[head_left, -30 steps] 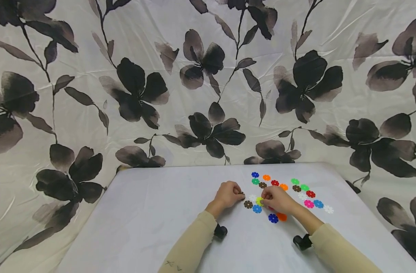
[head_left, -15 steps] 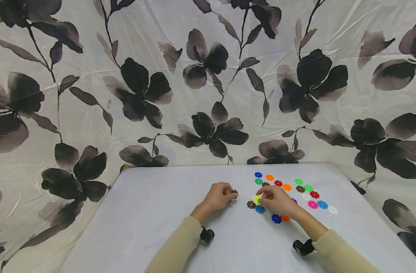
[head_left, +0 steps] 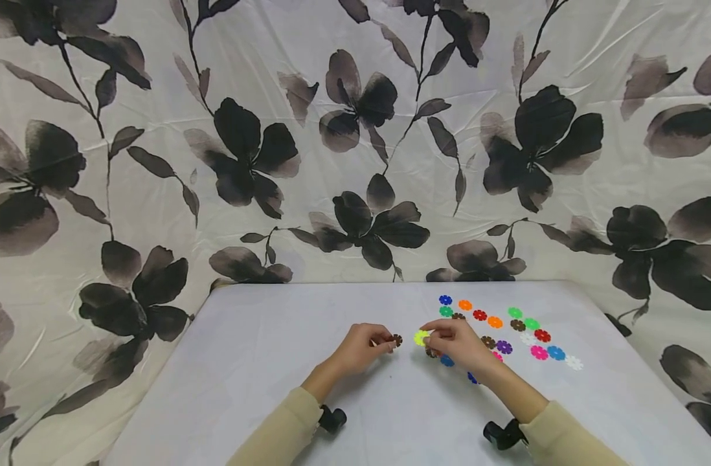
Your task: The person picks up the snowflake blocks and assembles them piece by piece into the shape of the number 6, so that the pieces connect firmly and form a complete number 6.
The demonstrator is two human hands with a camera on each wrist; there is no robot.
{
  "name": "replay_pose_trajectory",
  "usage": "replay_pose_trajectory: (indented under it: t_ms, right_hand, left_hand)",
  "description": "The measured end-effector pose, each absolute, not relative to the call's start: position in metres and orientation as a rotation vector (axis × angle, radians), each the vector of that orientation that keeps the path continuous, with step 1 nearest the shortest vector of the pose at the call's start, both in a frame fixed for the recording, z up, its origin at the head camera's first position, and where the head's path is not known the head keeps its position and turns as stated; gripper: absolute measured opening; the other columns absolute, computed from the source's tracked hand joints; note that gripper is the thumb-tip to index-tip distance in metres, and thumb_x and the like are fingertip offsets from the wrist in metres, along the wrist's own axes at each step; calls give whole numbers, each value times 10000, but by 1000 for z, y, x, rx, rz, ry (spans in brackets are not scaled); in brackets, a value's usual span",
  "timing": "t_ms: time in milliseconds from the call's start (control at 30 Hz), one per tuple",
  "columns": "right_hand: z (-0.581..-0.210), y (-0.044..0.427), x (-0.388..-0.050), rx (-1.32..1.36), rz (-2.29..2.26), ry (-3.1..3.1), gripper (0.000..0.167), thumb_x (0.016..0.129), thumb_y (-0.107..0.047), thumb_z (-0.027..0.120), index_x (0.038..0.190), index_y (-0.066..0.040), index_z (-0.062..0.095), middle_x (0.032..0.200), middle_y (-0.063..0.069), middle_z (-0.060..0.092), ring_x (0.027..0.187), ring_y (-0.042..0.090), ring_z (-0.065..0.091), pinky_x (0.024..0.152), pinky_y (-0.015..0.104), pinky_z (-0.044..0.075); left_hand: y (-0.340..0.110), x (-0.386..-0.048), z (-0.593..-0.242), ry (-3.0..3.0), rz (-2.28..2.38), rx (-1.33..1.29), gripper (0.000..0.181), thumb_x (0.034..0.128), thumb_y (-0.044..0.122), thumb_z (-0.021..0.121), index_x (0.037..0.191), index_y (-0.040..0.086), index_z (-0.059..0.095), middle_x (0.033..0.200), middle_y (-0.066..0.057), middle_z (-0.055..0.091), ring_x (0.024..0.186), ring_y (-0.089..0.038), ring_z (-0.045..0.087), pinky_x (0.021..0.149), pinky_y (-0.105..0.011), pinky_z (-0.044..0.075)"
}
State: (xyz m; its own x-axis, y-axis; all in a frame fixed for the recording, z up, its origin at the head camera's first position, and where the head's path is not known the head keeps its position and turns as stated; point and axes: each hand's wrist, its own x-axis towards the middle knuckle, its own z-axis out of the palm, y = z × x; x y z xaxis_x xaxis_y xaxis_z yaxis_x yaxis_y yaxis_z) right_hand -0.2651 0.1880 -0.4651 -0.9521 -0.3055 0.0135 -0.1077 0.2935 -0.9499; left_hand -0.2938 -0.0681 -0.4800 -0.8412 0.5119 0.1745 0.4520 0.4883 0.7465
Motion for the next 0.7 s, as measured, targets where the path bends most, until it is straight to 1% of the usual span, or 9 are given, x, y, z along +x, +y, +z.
replay_pose_trajectory:
  t_ms: [133,233,467,600,700]
  right_hand:
    - [-464,177,-261,-323,-1807,2327,382,1012,-162,657,1312,72,629,1015,186,729,826,214,634,754,309,567]
    - [-463,172,-260,-292,-1849,2281,387,1013,-189,661,1304,64,642,1027,179,732,836,196,643,776,279,564]
    - [-465,158,-255,-266,-1925,2172,351,993,-180,690,1242,68,682,1010,200,732,818,182,651,797,262,569]
    - [-467,152,-253,-275,-1948,2135,343,987,-162,697,1225,85,685,1037,211,737,814,172,663,795,261,577]
    - [-466,150,-252,-282,-1964,2118,344,985,-148,698,1224,99,681,1061,229,735,817,169,671,795,262,581]
  left_hand:
    - [-72,-287,-479,2635,1336,886,87,982,159,703,969,121,780,819,89,739,754,-53,626,675,-239,508]
    - [-74,-283,-479,2625,1361,900,92,985,175,702,988,140,787,824,100,744,759,-43,626,671,-241,508]
    - [-79,-274,-479,2621,1399,914,105,986,177,703,1001,134,797,837,35,763,749,-40,635,650,-248,501]
    - [-81,-269,-479,2639,1399,921,107,984,172,705,990,124,801,839,68,757,752,-27,637,628,-223,488]
    - [-82,-267,-477,2667,1382,957,122,986,163,701,992,101,805,856,59,765,772,-25,640,628,-210,481]
